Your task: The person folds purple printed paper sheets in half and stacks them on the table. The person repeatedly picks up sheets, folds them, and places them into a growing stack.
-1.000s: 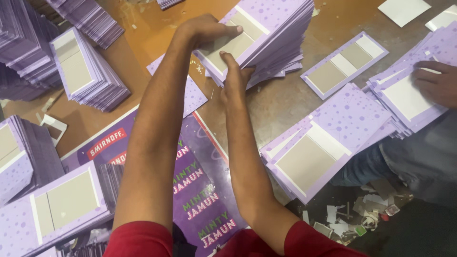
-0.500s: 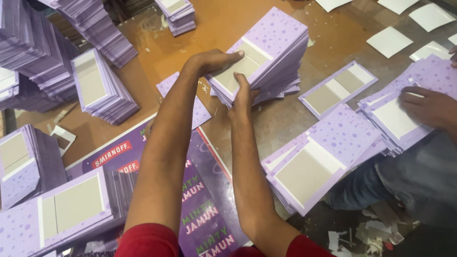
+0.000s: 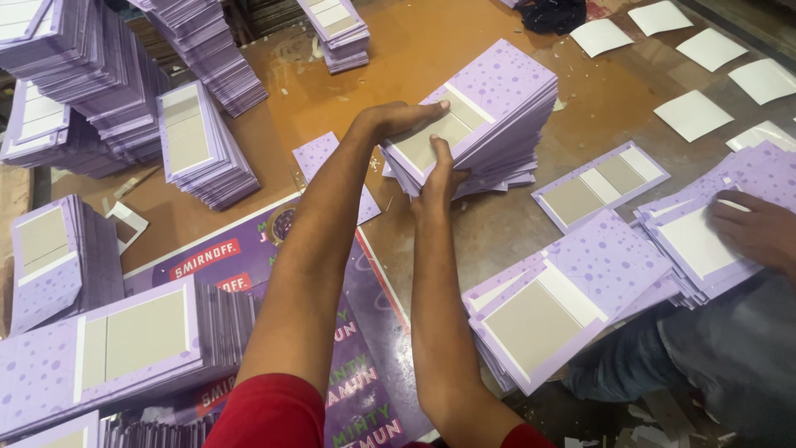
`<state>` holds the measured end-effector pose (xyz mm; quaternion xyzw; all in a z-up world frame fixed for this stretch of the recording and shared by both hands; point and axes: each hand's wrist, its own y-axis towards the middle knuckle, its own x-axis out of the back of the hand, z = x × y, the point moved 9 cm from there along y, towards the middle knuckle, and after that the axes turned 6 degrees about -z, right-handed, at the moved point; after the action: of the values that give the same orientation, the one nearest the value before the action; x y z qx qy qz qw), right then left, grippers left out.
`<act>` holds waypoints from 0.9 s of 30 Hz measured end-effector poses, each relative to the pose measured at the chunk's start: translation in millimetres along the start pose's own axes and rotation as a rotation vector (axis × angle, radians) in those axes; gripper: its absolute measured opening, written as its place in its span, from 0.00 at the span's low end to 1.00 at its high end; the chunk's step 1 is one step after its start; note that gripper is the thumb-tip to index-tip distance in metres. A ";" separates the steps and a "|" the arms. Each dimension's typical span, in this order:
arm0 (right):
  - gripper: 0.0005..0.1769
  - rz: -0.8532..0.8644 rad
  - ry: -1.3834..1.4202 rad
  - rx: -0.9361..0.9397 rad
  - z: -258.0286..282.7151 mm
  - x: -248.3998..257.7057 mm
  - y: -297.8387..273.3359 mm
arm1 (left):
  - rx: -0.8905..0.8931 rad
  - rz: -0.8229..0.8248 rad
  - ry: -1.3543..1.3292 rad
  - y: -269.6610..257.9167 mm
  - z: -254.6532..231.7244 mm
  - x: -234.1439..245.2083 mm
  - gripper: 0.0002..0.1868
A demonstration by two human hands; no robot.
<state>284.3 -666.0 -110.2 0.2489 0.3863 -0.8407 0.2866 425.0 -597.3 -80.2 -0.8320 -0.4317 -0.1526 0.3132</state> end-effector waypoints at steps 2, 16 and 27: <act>0.59 -0.037 -0.042 -0.031 -0.2 1.9 2.8 | -0.013 0.020 -0.061 1.5 -3.0 -1.1 0.50; 0.37 0.271 0.067 -0.177 -10.9 1.3 23.0 | 0.110 0.156 -0.290 -22.3 -0.1 -6.0 0.40; 0.36 0.536 0.056 -0.124 -19.8 -2.0 -23.6 | -0.137 0.193 -0.209 -57.7 3.7 12.3 0.42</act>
<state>273.7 -637.1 -108.4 0.3475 0.3649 -0.7024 0.5028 385.2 -562.4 -54.1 -0.9004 -0.3685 -0.0635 0.2224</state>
